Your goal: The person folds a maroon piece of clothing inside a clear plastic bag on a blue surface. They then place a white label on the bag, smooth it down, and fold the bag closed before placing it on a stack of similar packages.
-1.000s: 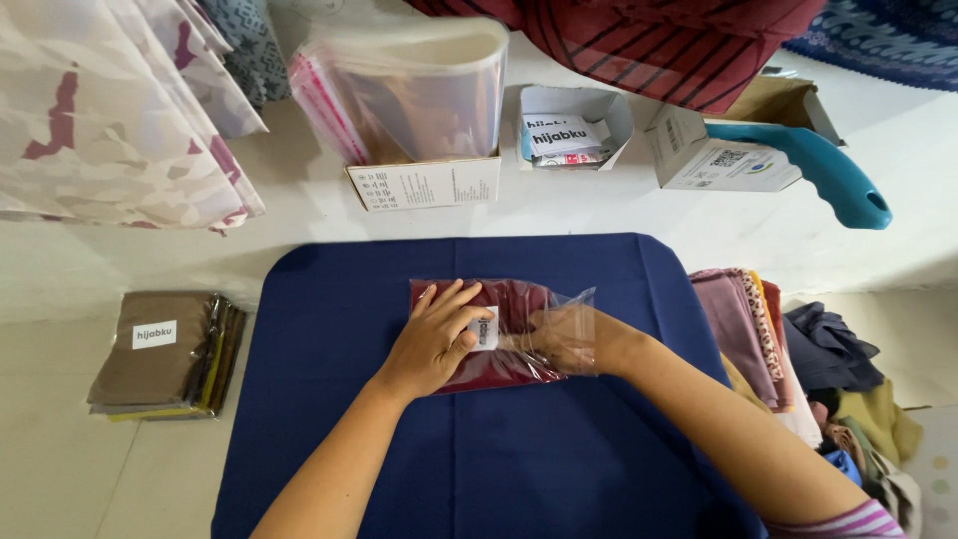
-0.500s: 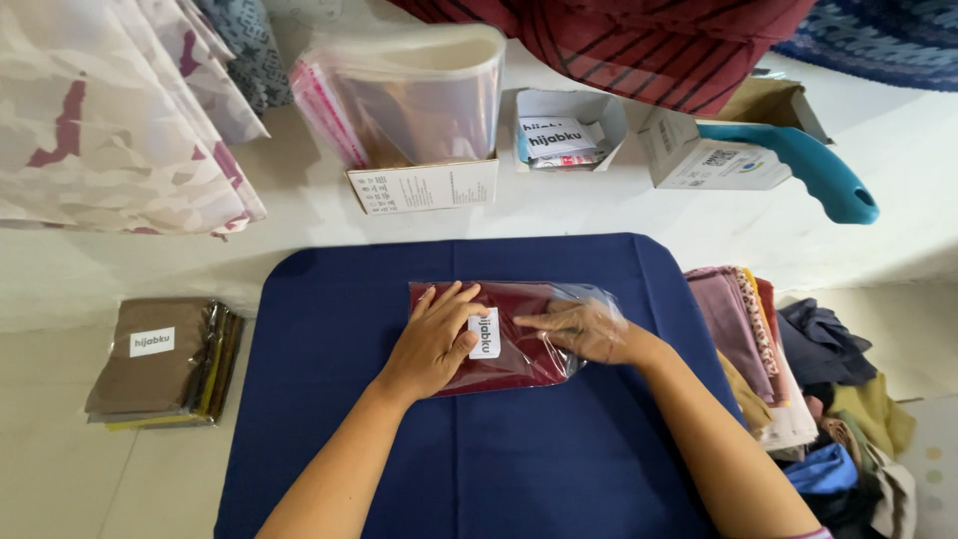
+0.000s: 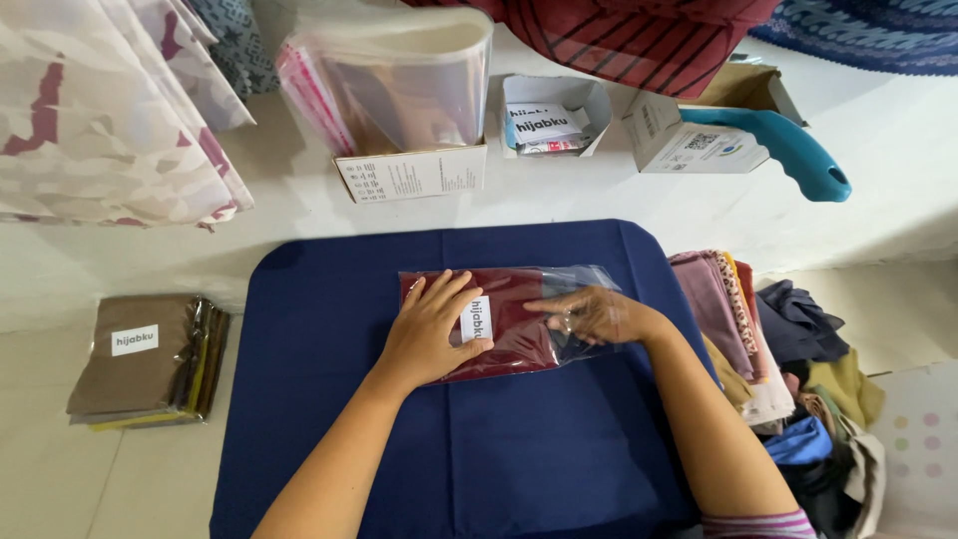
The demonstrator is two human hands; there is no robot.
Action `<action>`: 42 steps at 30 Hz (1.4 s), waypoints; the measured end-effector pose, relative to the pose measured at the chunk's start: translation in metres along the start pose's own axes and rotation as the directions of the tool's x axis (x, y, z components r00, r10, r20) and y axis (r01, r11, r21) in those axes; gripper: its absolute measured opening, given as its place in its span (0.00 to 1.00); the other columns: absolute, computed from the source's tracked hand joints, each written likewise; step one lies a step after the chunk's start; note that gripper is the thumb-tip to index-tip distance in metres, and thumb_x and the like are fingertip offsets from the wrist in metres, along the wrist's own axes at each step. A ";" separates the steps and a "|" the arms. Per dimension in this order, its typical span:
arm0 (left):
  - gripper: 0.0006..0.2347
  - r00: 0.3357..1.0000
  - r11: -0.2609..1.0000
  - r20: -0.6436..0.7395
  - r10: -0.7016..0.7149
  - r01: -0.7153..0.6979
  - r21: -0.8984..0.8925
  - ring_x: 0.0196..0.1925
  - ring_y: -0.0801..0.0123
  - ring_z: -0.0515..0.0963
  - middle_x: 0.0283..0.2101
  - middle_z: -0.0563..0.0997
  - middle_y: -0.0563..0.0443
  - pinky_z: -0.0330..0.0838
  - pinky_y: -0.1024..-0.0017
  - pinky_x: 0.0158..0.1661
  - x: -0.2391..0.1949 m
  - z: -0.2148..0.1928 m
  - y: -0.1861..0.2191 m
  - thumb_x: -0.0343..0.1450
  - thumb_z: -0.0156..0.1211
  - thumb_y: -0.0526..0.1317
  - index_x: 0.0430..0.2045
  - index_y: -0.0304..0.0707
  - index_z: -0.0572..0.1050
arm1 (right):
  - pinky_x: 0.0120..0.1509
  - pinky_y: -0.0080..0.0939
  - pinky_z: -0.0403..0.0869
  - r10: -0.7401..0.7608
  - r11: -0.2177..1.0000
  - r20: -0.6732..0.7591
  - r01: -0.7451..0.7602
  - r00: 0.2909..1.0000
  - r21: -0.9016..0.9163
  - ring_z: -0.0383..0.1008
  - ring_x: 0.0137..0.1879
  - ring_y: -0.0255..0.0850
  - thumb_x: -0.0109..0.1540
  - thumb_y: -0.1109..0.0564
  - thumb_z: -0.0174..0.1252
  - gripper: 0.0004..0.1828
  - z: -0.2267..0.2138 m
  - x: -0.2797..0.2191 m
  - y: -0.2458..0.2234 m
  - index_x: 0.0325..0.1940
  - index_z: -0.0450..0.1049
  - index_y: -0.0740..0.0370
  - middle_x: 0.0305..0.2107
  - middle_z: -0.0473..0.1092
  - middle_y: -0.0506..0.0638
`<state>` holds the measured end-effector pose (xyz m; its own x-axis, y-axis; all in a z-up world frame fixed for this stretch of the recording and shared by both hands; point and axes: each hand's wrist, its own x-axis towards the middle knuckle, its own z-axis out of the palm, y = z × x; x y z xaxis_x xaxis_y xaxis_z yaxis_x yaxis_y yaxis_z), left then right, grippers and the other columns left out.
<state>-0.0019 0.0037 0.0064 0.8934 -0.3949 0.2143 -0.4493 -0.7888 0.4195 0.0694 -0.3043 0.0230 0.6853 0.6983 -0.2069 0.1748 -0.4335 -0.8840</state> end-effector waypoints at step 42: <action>0.29 0.939 0.972 -0.338 -0.068 0.139 0.190 0.74 0.38 0.55 0.74 0.56 0.34 0.51 0.42 0.67 -0.051 0.055 0.028 0.75 0.49 0.47 0.70 0.31 0.56 | 0.79 0.67 0.41 -0.230 0.656 -0.371 -0.139 0.900 -0.742 0.34 0.80 0.63 0.71 0.33 0.40 0.46 0.154 -0.009 -0.028 0.80 0.39 0.69 0.76 0.36 0.68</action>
<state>-0.0597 -0.0245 -0.0412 0.8681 -0.1582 0.4705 -0.3121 -0.9110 0.2696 -0.0504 -0.2105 -0.0152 0.8389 0.5162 0.1725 0.5440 -0.8039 -0.2402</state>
